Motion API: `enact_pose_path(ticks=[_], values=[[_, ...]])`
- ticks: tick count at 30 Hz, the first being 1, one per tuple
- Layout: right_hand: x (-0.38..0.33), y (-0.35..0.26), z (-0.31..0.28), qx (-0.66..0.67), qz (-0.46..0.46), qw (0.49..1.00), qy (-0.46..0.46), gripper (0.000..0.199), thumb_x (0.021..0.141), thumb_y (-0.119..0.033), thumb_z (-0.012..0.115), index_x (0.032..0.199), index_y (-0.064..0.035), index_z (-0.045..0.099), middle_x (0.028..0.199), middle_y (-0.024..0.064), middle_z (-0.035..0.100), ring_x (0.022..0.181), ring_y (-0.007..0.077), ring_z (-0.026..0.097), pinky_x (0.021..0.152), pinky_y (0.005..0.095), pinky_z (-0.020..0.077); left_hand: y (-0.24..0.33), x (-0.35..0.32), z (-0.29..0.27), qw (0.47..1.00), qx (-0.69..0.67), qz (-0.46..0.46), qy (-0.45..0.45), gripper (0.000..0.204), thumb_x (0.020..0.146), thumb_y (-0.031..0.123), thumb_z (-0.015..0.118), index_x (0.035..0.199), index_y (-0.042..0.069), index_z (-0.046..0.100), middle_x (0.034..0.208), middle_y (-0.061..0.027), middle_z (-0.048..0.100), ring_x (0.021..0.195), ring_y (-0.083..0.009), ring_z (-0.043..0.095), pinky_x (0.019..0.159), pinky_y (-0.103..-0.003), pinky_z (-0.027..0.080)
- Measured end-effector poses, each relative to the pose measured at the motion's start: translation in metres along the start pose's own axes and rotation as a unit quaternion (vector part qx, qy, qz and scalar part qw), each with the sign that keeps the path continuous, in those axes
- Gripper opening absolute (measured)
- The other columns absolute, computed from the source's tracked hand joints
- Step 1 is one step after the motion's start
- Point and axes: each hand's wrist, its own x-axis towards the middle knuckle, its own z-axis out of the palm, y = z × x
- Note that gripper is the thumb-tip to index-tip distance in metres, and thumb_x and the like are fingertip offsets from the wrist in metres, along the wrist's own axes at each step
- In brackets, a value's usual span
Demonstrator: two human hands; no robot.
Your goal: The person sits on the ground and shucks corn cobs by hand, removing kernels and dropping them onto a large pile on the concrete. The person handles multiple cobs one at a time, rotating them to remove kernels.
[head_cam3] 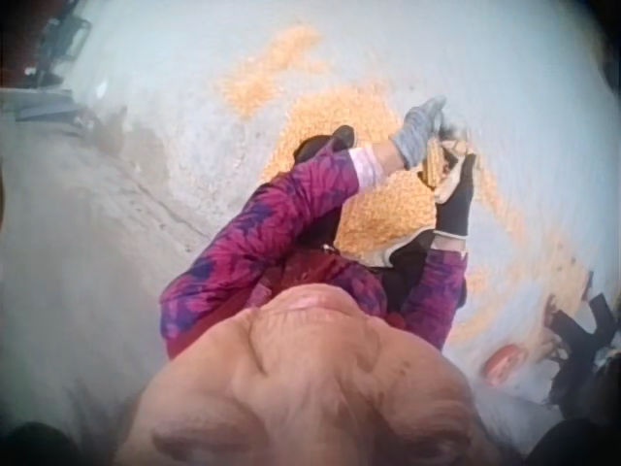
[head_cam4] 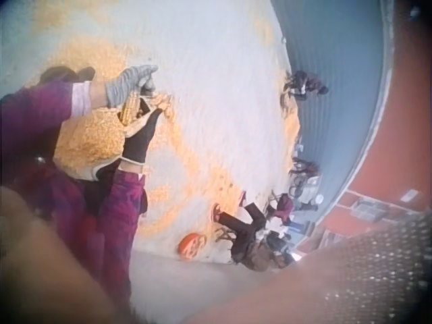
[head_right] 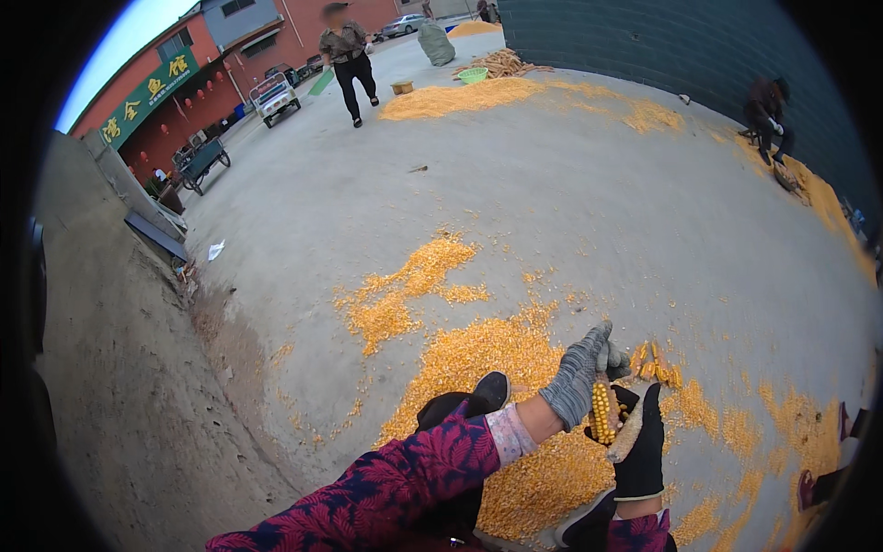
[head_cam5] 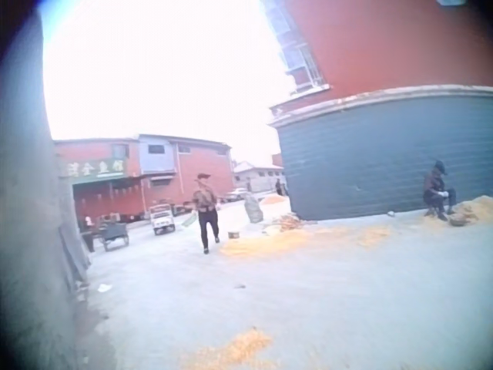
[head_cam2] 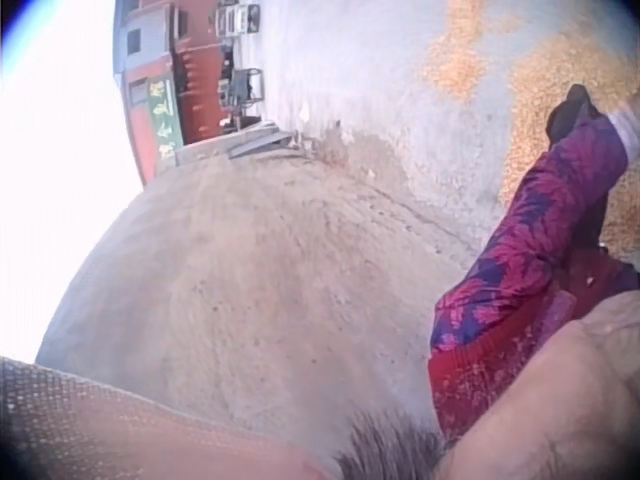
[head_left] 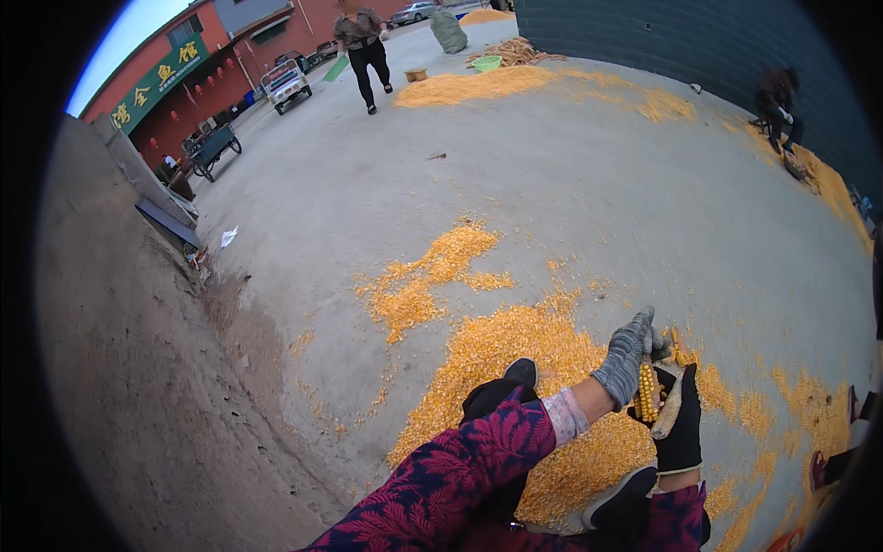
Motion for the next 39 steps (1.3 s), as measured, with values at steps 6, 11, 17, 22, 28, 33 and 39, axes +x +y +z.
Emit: enact_pose_path(ticks=[6,11,17,22,28,33,39], values=[[-0.026,0.011,0.035,-0.107,-0.046,0.993,0.012,0.047,0.087,-0.035,0.052,0.122,-0.0057,0.047,0.099,0.0104,0.059,0.081,0.0206,0.061,0.049,0.0344,0.0545,0.002,0.012,-0.007,0.99,0.035,0.006,0.138,0.049,0.086,0.039,0.054,0.049,0.009,0.043,0.053,-0.0083,0.05,0.051,-0.0236,0.053,0.051,-0.038,0.048],[-0.02,0.026,0.031,-0.229,-0.154,0.959,0.063,0.047,0.083,-0.021,0.061,0.124,-0.0035,0.047,0.096,0.0059,0.06,0.072,0.009,0.057,0.058,0.0229,0.0467,-0.009,0.021,-0.018,0.987,0.042,0.057,0.146,0.049,0.087,0.038,0.052,0.049,0.009,0.043,0.053,-0.0098,0.051,0.05,-0.025,0.054,0.051,-0.039,0.049],[-0.009,0.022,0.019,-0.195,-0.209,0.95,0.128,0.034,0.086,-0.024,0.059,0.109,0.0004,0.058,0.077,0.0008,0.059,0.063,0.0059,0.051,0.055,0.0222,0.0412,-0.012,0.015,-0.009,0.997,0.031,0.028,-0.066,0.047,0.09,0.035,0.048,0.05,0.011,0.043,0.046,-0.0053,0.041,0.05,-0.0202,0.048,0.055,-0.035,0.044],[0.011,0.024,-0.007,-0.124,-0.173,0.966,0.144,0.033,0.088,-0.032,0.055,0.095,-0.0005,0.062,0.078,0.0022,0.061,0.066,0.0087,0.055,0.058,0.0252,0.0434,-0.024,0.01,-0.014,0.946,0.085,0.101,-0.297,0.042,0.094,0.029,0.042,0.057,0.011,0.047,0.044,-0.0005,0.039,0.045,-0.0172,0.044,0.049,-0.03,0.045],[0.012,0.008,-0.006,0.14,-0.002,0.989,-0.047,0.04,0.091,-0.04,0.046,0.097,-0.0027,0.059,0.092,0.0061,0.061,0.078,0.0151,0.061,0.069,0.028,0.0497,-0.019,-0.003,-0.002,0.961,0.122,0.072,-0.236,0.046,0.094,0.032,0.041,0.052,0.013,0.044,0.043,-0.0007,0.037,0.043,-0.017,0.046,0.047,-0.031,0.048],[0.001,0.004,0.003,-0.092,-0.108,0.989,-0.027,0.059,0.092,-0.048,0.039,0.117,0.0033,0.052,0.106,0.0102,0.059,0.096,0.0178,0.057,0.082,0.0282,0.0458,-0.006,0.012,-0.015,0.995,0.027,0.085,-0.048,0.049,0.092,0.036,0.044,0.049,0.015,0.04,0.044,-0.0024,0.037,0.042,-0.0168,0.042,0.045,-0.032,0.043],[0.001,0.037,0.024,-0.253,-0.321,0.899,0.158,0.027,0.088,-0.021,0.055,0.103,0.0013,0.059,0.086,0.0066,0.061,0.075,0.0116,0.054,0.068,0.0279,0.044,-0.006,0.006,-0.002,0.994,0.007,0.093,0.062,0.046,0.092,0.034,0.045,0.051,0.013,0.042,0.045,-0.0021,0.037,0.042,-0.0159,0.041,0.043,-0.032,0.039]])
